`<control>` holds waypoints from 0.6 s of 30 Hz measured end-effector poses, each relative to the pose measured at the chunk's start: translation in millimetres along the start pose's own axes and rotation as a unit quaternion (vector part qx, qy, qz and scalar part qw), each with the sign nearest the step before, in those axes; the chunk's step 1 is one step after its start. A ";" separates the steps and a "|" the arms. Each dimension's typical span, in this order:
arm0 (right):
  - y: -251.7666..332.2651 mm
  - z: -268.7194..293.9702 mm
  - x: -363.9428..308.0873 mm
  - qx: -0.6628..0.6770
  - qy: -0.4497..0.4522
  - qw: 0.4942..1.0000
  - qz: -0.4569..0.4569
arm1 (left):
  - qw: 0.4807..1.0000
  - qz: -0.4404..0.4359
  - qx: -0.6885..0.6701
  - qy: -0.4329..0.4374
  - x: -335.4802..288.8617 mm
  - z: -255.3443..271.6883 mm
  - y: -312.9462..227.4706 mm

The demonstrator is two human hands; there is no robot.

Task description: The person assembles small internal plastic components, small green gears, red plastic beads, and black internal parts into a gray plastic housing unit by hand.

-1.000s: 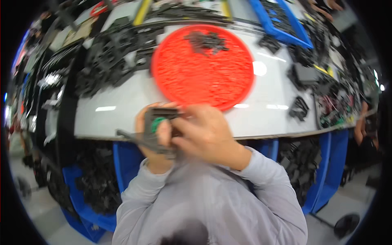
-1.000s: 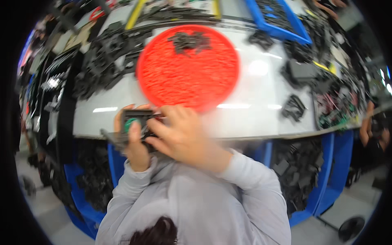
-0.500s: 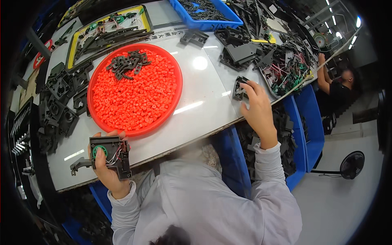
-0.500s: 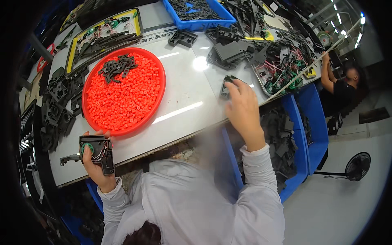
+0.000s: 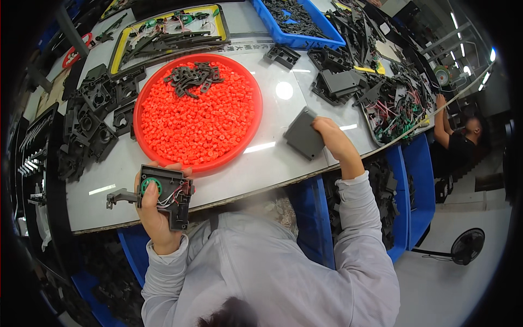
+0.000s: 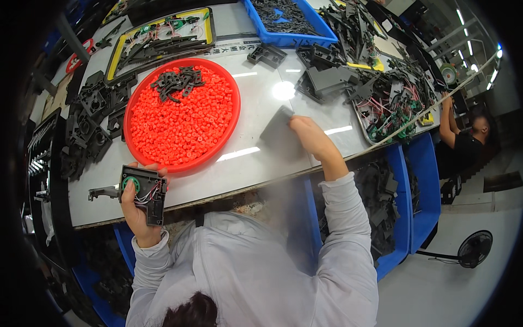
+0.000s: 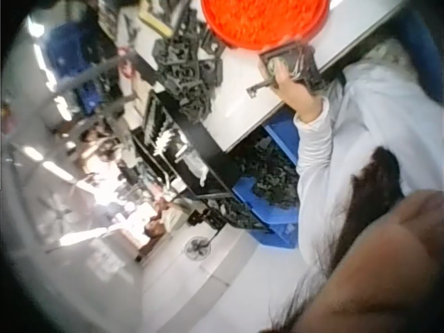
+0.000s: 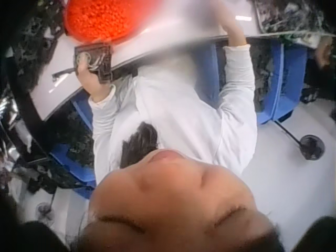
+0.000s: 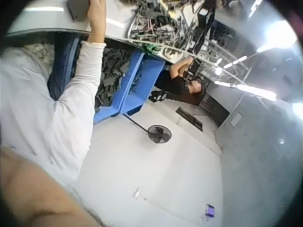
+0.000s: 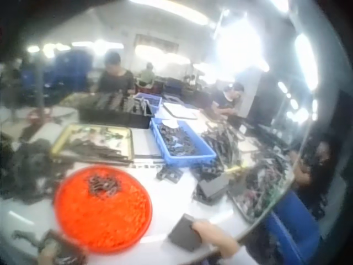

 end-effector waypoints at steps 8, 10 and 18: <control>46.4 -17.1 -7.5 -0.245 -0.195 0.933 0.176 | 0.999 0.018 -0.027 0.000 -1.8 -0.2 4.9; 53.8 -26.2 -19.6 -0.313 -0.281 0.889 0.180 | 0.999 0.023 -0.037 0.008 -0.8 0.0 8.8; 53.7 -37.6 -21.3 -0.363 -0.098 0.865 0.331 | 0.993 0.075 -0.092 0.006 -1.6 -1.4 8.2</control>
Point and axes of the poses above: each hand's wrist, its own x-axis towards the middle knuckle, its own z-axis out of the back of the hand, y = z × x, the point moved 4 cm from there along x, towards the middle knuckle, and after that the axes turned 9 degrees about -z, right-handed, at the moved point
